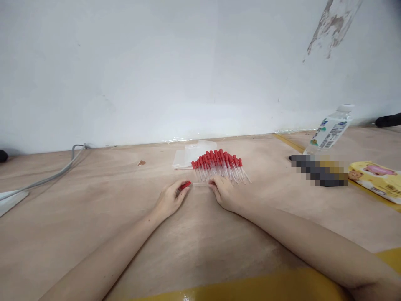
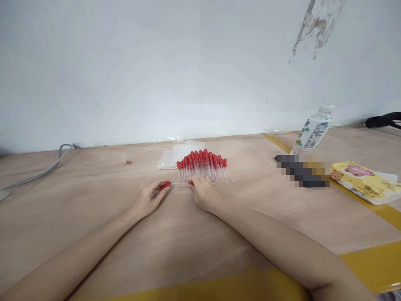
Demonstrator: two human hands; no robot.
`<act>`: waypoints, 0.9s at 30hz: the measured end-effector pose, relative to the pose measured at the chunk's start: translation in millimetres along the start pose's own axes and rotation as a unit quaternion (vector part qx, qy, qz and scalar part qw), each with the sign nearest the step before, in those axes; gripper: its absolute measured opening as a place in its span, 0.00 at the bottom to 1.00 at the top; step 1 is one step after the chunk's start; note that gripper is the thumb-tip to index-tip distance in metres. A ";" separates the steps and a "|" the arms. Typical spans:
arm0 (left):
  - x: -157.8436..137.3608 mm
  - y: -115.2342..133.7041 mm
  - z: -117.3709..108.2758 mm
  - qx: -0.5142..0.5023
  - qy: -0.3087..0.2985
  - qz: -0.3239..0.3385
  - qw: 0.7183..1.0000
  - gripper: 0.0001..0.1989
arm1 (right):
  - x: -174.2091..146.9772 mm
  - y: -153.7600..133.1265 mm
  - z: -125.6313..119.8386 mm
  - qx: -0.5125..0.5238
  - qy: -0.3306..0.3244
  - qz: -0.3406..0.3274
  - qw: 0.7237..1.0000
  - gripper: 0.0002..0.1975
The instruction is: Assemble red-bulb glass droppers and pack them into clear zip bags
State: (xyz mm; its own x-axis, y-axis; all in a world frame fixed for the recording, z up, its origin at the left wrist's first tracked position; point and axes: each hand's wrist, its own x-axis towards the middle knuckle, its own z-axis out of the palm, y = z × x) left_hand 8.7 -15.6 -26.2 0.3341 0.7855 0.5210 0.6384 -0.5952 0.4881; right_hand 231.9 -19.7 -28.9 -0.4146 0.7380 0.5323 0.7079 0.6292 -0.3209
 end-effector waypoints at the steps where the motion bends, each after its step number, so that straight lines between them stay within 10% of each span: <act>1: -0.3 1.0 1.0 -0.008 0.001 -0.010 1.000 0.13 | 0.9 -0.6 1.6 0.007 0.002 -0.008 1.000 0.11; 27: 0.6 5.2 3.6 -0.059 -0.028 -0.046 0.997 0.10 | 3.7 -6.9 -2.8 0.084 -0.003 -0.056 0.995 0.10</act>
State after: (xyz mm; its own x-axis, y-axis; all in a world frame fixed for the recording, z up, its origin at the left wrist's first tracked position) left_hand 14.7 -17.6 -25.8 0.3183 0.8435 0.4327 0.5828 -0.5341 0.6124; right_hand 227.1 -22.0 -22.5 -0.4890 0.6621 0.5678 0.5521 0.7390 -0.3862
